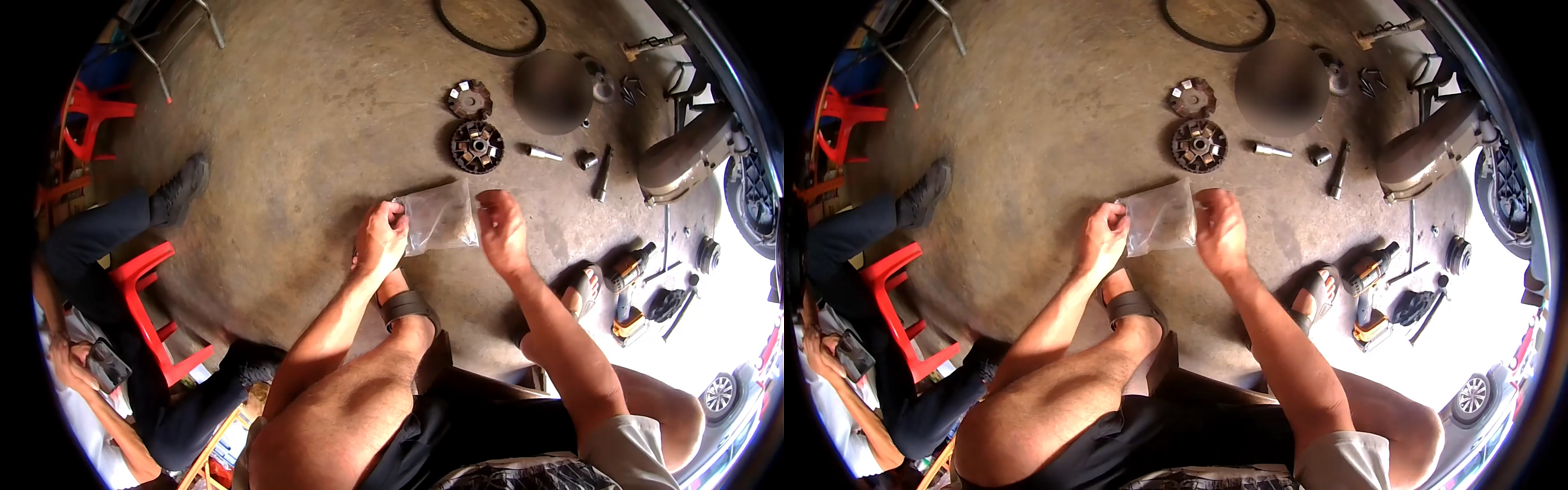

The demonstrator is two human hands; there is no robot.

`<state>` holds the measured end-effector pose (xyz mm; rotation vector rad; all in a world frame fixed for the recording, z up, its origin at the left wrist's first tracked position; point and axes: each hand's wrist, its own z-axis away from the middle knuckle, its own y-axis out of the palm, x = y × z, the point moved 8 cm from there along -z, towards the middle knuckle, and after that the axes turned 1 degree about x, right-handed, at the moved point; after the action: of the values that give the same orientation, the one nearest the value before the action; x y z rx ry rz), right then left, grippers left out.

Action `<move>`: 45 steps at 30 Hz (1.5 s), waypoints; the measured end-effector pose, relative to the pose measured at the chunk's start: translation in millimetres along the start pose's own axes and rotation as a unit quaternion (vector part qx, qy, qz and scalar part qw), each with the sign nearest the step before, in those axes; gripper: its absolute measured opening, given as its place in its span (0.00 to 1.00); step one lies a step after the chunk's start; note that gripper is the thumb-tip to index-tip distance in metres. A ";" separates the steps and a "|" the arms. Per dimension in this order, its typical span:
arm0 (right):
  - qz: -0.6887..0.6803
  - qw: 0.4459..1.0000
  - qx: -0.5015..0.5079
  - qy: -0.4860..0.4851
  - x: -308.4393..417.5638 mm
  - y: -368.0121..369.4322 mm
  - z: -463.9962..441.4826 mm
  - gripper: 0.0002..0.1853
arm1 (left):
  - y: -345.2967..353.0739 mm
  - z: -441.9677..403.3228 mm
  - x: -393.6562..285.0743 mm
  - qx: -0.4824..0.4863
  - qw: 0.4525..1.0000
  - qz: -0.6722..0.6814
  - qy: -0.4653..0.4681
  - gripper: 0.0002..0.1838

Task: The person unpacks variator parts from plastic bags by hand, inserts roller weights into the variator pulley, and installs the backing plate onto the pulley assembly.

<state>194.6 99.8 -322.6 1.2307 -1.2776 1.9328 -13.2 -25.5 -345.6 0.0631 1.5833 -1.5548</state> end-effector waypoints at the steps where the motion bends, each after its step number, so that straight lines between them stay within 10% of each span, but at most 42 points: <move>1: 0.000 1.000 -0.001 0.000 -13.4 -2.5 -2.8 0.10 | 6.6 -1.2 5.6 0.059 0.996 0.029 -0.068 0.11; 16: -0.183 0.940 0.080 0.276 -52.7 35.1 7.9 0.18 | 41.4 7.7 11.6 0.218 0.912 0.281 -0.203 0.22; 45: -0.042 0.986 -0.062 0.151 -56.5 -18.0 13.4 0.14 | 55.5 16.6 -3.5 0.092 0.944 0.301 -0.099 0.13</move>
<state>240.2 98.9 -362.9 0.8756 -1.1496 1.8635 30.6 -25.5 -383.7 0.4395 1.1132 -1.1710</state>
